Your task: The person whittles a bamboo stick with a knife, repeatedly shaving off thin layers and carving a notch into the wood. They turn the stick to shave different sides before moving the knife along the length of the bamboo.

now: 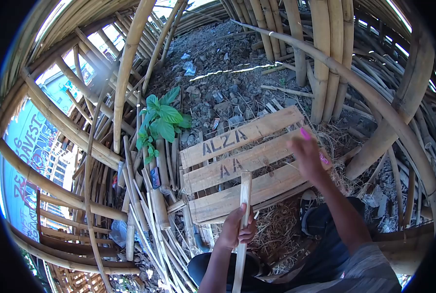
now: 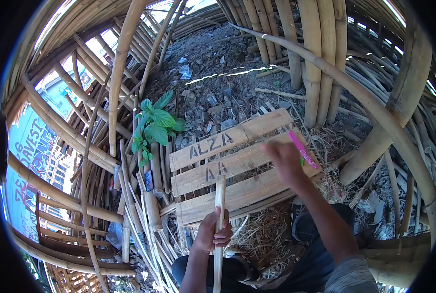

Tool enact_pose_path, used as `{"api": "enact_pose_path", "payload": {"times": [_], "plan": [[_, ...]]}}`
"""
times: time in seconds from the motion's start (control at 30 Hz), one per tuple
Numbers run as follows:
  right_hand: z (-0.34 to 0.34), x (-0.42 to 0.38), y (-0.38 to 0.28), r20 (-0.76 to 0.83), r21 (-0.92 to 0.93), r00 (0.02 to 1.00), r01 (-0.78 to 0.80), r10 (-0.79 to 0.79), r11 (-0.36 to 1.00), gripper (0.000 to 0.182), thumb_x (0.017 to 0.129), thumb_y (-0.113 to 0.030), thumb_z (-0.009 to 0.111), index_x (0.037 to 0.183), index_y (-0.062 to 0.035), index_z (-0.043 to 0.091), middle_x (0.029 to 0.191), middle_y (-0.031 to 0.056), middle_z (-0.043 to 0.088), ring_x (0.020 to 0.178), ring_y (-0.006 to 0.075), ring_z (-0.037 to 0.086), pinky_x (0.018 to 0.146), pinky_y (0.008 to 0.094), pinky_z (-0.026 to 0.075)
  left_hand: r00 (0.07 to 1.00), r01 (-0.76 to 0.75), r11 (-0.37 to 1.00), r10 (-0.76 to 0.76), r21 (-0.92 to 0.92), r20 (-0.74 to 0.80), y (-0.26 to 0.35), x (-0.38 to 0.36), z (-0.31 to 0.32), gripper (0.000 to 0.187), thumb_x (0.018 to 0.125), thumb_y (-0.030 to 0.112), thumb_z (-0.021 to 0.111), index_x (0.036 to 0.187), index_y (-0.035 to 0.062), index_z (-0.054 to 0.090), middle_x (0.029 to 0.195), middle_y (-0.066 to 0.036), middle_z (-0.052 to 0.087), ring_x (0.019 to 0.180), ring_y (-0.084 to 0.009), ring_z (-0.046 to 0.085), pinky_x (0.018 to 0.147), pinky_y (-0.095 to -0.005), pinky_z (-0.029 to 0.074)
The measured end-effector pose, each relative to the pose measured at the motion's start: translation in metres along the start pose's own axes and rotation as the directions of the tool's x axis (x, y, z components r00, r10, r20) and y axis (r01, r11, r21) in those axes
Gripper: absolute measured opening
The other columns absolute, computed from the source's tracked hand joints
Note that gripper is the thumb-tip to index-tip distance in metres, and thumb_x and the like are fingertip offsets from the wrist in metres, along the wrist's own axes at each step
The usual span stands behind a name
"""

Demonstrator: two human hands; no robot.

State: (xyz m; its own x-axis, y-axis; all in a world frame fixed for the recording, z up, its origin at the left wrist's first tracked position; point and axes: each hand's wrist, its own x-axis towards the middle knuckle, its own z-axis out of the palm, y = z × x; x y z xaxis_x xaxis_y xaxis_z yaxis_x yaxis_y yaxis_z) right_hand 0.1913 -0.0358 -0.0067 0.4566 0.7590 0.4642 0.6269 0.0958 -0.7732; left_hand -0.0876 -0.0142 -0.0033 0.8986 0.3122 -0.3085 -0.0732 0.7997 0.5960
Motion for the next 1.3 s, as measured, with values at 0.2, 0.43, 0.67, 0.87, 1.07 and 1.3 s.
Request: {"api": "enact_pose_path", "payload": {"times": [0.2,0.43,0.67,0.87,1.07,1.3], "plan": [[0.033,-0.038,-0.052,0.384,0.039,0.842,0.396,-0.379,0.918,0.041,0.082,-0.042,0.063,0.061,-0.0080,0.051,0.049,0.0078,0.046,0.042,0.0245,0.051,0.044,0.0361,0.038,0.997,0.036,0.991,-0.027,-0.132,0.068,0.001,0.003,-0.006,0.047,0.096,0.050,0.031,0.075,0.0101,0.043,0.044,0.002,0.028,0.032,-0.0064,0.024,0.027,-0.0205,0.020],[0.032,-0.015,-0.012,0.211,-0.198,0.882,0.461,-0.422,0.865,0.046,0.082,-0.049,0.060,0.059,-0.0102,0.050,0.048,0.0051,0.049,0.041,0.0228,0.053,0.041,0.0340,0.040,0.987,0.002,0.994,0.016,0.110,-0.161,0.003,0.015,0.001,0.046,0.097,0.050,0.029,0.073,0.0118,0.042,0.043,0.005,0.025,0.033,-0.0052,0.021,0.027,-0.0197,0.020],[0.049,-0.020,0.015,-0.009,-0.297,0.898,0.418,-0.440,0.859,0.046,0.085,-0.049,0.056,0.058,-0.0122,0.048,0.044,0.0033,0.043,0.036,0.0180,0.046,0.036,0.0327,0.036,0.998,0.039,0.997,-0.035,-0.069,0.059,-0.001,0.001,0.002,0.048,0.095,0.051,0.033,0.072,0.0104,0.042,0.042,0.004,0.026,0.031,-0.0056,0.024,0.026,-0.0202,0.019],[0.001,0.004,0.013,-0.159,-0.201,0.976,0.113,-0.146,0.973,0.041,0.089,-0.032,0.055,0.059,-0.0059,0.049,0.046,0.0075,0.044,0.037,0.0199,0.040,0.039,0.0344,0.030,0.993,0.052,0.992,-0.040,-0.113,0.111,-0.003,-0.013,-0.002,0.048,0.095,0.051,0.032,0.072,0.0103,0.041,0.042,0.004,0.027,0.031,-0.0049,0.024,0.026,-0.0194,0.020],[0.029,-0.040,-0.056,0.209,0.025,0.888,0.413,-0.409,0.910,0.043,0.084,-0.041,0.060,0.060,-0.0072,0.048,0.047,0.0054,0.043,0.038,0.0214,0.045,0.040,0.0346,0.033,0.992,0.032,0.974,-0.004,-0.223,0.126,0.004,-0.008,-0.010,0.046,0.098,0.047,0.027,0.075,0.0087,0.041,0.043,0.003,0.029,0.031,-0.0054,0.025,0.025,-0.0181,0.022],[0.039,-0.042,-0.045,0.227,-0.141,0.804,0.586,-0.550,0.798,0.052,0.083,-0.051,0.058,0.055,-0.0085,0.047,0.044,0.0061,0.041,0.038,0.0209,0.046,0.041,0.0353,0.036,0.962,0.114,0.928,-0.013,-0.355,0.274,-0.001,0.002,-0.015,0.047,0.098,0.046,0.027,0.074,0.0077,0.041,0.042,0.003,0.027,0.030,-0.0060,0.027,0.024,-0.0186,0.025]]}}
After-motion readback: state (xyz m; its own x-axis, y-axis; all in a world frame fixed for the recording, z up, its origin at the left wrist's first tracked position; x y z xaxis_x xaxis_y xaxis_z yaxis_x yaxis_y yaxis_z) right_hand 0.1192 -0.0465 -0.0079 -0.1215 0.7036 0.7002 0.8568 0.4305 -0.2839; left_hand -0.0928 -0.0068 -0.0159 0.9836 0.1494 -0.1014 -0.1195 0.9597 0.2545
